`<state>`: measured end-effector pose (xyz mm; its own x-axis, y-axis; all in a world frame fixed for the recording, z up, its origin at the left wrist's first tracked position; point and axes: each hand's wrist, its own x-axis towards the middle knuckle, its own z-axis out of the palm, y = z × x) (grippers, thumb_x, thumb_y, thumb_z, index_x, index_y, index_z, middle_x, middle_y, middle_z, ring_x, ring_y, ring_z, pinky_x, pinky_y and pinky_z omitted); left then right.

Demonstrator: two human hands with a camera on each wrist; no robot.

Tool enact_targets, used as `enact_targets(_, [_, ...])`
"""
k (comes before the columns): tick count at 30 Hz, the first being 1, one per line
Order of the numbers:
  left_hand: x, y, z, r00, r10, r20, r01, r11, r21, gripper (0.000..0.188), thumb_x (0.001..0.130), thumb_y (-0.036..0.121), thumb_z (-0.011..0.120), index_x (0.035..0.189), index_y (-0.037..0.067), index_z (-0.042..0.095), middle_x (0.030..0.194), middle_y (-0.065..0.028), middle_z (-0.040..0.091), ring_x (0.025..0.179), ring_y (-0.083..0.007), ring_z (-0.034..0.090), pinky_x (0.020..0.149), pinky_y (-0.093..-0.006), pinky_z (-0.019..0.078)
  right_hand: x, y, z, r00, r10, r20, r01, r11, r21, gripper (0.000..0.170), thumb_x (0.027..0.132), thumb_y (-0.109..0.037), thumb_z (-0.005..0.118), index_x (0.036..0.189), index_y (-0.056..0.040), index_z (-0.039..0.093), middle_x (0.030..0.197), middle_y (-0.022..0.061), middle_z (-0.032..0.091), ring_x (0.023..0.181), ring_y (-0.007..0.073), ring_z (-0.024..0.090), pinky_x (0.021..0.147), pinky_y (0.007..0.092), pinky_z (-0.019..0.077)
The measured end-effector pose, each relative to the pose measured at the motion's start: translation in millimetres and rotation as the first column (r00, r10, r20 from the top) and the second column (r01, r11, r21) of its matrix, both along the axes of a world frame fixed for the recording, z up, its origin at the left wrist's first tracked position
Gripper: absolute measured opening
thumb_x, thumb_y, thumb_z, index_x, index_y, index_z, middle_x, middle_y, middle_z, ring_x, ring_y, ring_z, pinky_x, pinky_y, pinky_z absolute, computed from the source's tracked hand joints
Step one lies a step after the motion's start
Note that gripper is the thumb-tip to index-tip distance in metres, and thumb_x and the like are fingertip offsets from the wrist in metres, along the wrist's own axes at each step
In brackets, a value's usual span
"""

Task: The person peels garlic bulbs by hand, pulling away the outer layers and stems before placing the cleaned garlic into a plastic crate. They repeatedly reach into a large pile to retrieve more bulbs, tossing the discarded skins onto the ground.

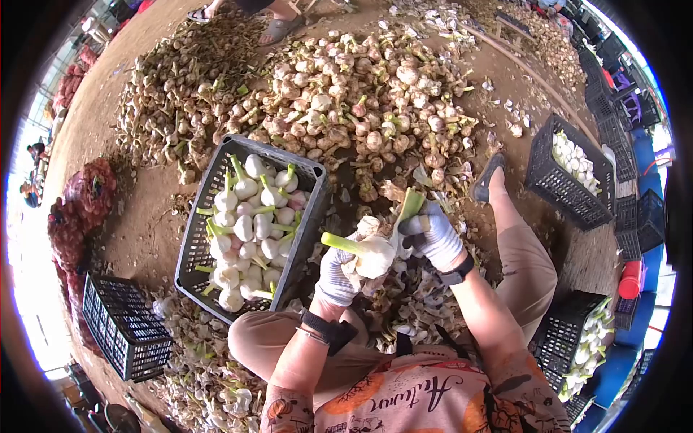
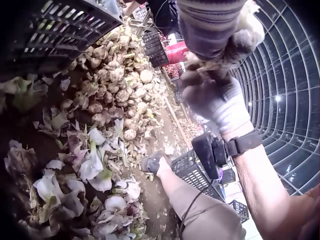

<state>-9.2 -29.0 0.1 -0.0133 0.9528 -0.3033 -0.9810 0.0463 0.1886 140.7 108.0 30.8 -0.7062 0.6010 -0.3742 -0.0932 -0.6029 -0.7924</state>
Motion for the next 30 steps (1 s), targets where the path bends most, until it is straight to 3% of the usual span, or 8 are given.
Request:
enact_targets(4, [-10, 10, -17, 0.996, -0.084, 0.041, 0.078, 0.989, 0.127, 0.042, 0.083, 0.018, 0.056, 0.119, -0.003, 0.048, 0.1, -0.0153, 0.06, 0.075, -0.0217, 0.063, 0.066, -0.0308, 0.0559, 8, 28, -7, 0.922, -0.163, 0.352, -0.013, 0.894, 0.447, 0.059, 0.074, 0.009, 0.059, 0.129, 0.0006, 0.039, 0.09, 0.009, 0.061, 0.077, 0.0147, 0.061, 0.071, 0.0257, 0.0519])
enact_targets(7, [10, 25, 16, 0.859, 0.018, -0.512, -0.087, 0.99, -0.109, 0.041, 0.084, 0.009, 0.055, 0.123, -0.001, 0.049, 0.104, -0.0095, 0.059, 0.083, -0.0134, 0.059, 0.072, -0.0245, 0.0492, 25, 16, 7, 0.988, -0.135, 0.08, 0.087, 0.896, 0.435, 0.051, 0.075, 0.005, 0.064, 0.122, -0.0036, 0.049, 0.098, 0.0086, 0.061, 0.086, 0.0148, 0.06, 0.077, 0.0265, 0.0504])
enact_targets(12, [22, 24, 20, 0.683, -0.07, -0.727, -0.005, 0.995, -0.101, 0.045, 0.088, 0.009, 0.054, 0.131, -0.001, 0.042, 0.111, -0.0054, 0.056, 0.093, -0.0104, 0.053, 0.084, -0.0232, 0.0435, 6, -11, 14, 0.95, -0.125, 0.285, -0.209, 0.423, 0.881, 0.029, 0.075, -0.015, 0.069, 0.099, -0.0009, 0.063, 0.099, 0.0049, 0.064, 0.083, 0.0134, 0.061, 0.074, 0.0271, 0.0496])
enact_targets(15, [11, 23, 5, 0.864, 0.065, -0.5, -0.108, 0.992, -0.057, 0.04, 0.089, 0.01, 0.052, 0.127, 0.002, 0.042, 0.094, -0.0039, 0.055, 0.081, -0.0121, 0.056, 0.073, -0.0266, 0.0491, 11, -7, 14, 0.98, -0.195, 0.029, 0.179, 0.945, 0.273, 0.016, 0.074, -0.005, 0.063, 0.089, 0.0021, 0.062, 0.079, 0.0047, 0.065, 0.074, 0.0141, 0.062, 0.07, 0.0244, 0.049])
enact_targets(18, [8, 28, 23, 0.976, 0.107, -0.19, -0.142, 0.973, -0.18, 0.054, 0.082, 0.002, 0.055, 0.132, 0.008, 0.036, 0.102, -0.0048, 0.053, 0.085, -0.0158, 0.057, 0.073, -0.0286, 0.0503, 24, -6, 1, 0.982, -0.186, -0.016, 0.186, 0.968, 0.169, 0.02, 0.077, -0.013, 0.065, 0.091, 0.0005, 0.062, 0.085, 0.0029, 0.064, 0.077, 0.0129, 0.06, 0.072, 0.025, 0.0463])
enact_targets(22, [9, 29, 17, 0.895, 0.09, -0.436, -0.163, 0.978, -0.133, 0.062, 0.074, -0.014, 0.05, 0.13, 0.011, 0.044, 0.113, -0.0051, 0.053, 0.072, -0.0109, 0.055, 0.056, -0.022, 0.0471, 31, -4, -32, 0.966, -0.049, 0.256, -0.067, 0.901, 0.428, 0.022, 0.077, -0.013, 0.066, 0.093, 0.001, 0.062, 0.08, 0.0016, 0.064, 0.075, 0.0129, 0.059, 0.072, 0.024, 0.0448])
enact_targets(26, [1, 21, 16, 0.947, 0.239, -0.213, -0.259, 0.964, -0.068, 0.051, 0.074, -0.013, 0.05, 0.12, 0.008, 0.053, 0.102, -0.0031, 0.059, 0.066, -0.0097, 0.053, 0.055, -0.0194, 0.0443, 26, 1, -40, 0.936, -0.305, 0.176, 0.266, 0.94, 0.215, 0.019, 0.077, -0.012, 0.066, 0.092, 0.0003, 0.064, 0.082, 0.002, 0.065, 0.076, 0.0134, 0.06, 0.072, 0.026, 0.046])
enact_targets(30, [-5, 14, 18, 0.472, -0.341, -0.813, 0.415, 0.9, -0.136, 0.023, 0.074, 0.022, 0.071, 0.089, 0.005, 0.069, 0.083, -0.0029, 0.064, 0.075, -0.0156, 0.061, 0.07, -0.0288, 0.048, 46, 15, -49, 0.926, -0.353, 0.135, 0.332, 0.93, 0.16, 0.023, 0.078, -0.003, 0.061, 0.101, -0.002, 0.062, 0.086, 0.0018, 0.065, 0.077, 0.0118, 0.06, 0.07, 0.0251, 0.0469])
